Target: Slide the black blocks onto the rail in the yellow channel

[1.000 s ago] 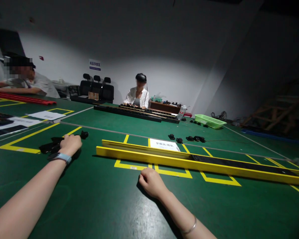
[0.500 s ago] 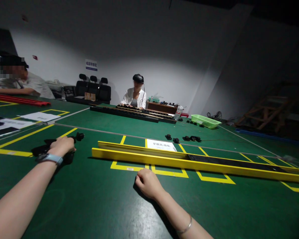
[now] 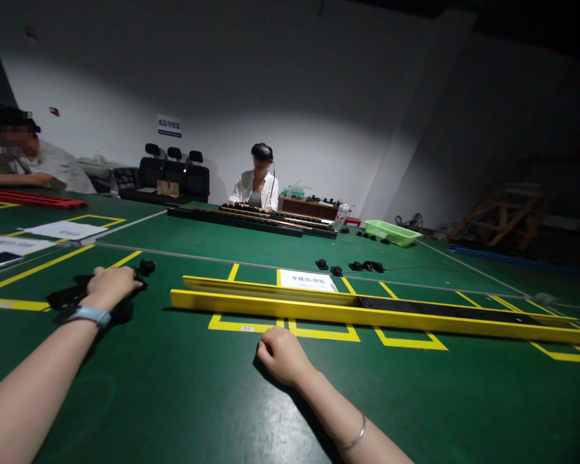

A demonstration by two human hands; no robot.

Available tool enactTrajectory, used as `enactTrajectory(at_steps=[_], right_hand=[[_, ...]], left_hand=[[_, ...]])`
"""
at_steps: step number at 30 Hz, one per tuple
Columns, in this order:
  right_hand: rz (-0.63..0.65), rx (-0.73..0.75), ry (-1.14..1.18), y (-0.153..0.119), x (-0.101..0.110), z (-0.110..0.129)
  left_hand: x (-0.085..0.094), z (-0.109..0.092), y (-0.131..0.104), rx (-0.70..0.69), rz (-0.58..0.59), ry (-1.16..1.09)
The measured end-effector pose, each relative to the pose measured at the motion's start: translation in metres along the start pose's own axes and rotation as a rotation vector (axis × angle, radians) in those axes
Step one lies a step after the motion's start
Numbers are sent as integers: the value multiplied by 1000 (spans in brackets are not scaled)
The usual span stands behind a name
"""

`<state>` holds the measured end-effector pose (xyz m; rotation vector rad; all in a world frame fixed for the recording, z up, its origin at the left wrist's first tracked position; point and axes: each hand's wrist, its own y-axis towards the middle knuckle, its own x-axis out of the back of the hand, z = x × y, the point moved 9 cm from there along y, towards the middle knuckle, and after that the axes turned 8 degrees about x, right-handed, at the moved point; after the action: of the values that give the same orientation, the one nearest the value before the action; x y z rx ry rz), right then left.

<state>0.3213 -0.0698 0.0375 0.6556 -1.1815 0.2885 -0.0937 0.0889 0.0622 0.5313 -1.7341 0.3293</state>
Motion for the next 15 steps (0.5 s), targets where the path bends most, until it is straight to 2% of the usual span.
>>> enactTrajectory(at_steps=[4,6,7,12,15], right_hand=[[-4,-1,-3,0,0,0],[-6,-2,-4,0,-1,-1],[-6,-2,-4,0,-1,-1],[-11,-1,-10,1,-1,-1],[-15,-2,-9,1,-1,-1]], left_hand=[[14,-19,-3,-88,-90,33],[23,-28,-8,-104,-118,-101],[25,-33,-11,-119,-92,-221],[14,-62,-32,-188,232,-938],[3,-78,-47,-206,434,-1161]])
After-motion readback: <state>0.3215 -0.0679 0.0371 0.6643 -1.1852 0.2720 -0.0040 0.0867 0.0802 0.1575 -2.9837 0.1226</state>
